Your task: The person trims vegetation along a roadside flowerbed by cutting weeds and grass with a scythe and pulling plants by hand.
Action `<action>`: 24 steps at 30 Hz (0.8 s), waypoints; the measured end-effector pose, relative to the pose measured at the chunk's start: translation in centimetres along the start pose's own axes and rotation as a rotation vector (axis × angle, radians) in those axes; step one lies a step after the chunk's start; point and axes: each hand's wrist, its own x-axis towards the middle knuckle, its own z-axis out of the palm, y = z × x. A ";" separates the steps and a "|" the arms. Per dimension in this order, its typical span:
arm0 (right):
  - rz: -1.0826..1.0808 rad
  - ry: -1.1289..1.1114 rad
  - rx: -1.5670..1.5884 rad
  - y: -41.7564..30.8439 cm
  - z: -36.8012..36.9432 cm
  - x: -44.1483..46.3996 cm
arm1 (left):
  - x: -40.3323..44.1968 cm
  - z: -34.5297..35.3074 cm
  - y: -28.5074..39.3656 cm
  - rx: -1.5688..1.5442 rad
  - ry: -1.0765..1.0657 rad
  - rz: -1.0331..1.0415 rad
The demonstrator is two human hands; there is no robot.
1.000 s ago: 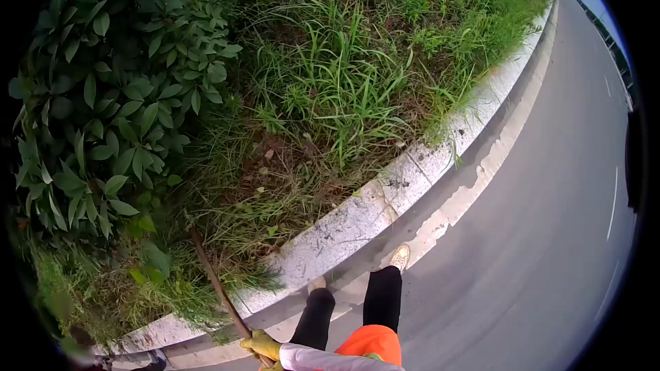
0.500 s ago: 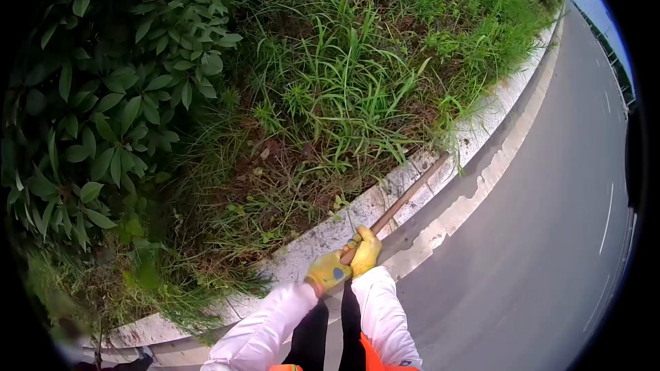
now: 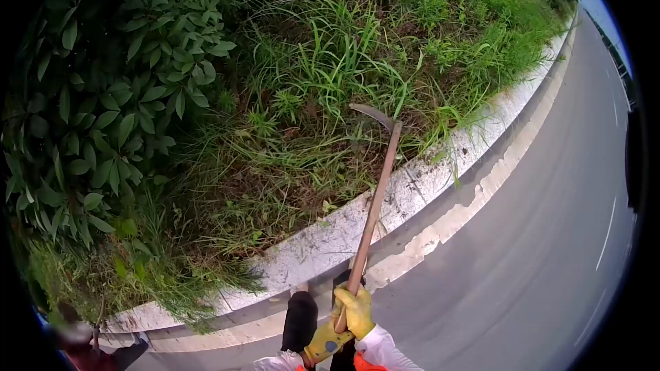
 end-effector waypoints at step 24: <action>-0.253 0.365 0.364 -6.6 2.5 4.2 | 10.4 -5.3 8.4 0.364 -0.217 0.366</action>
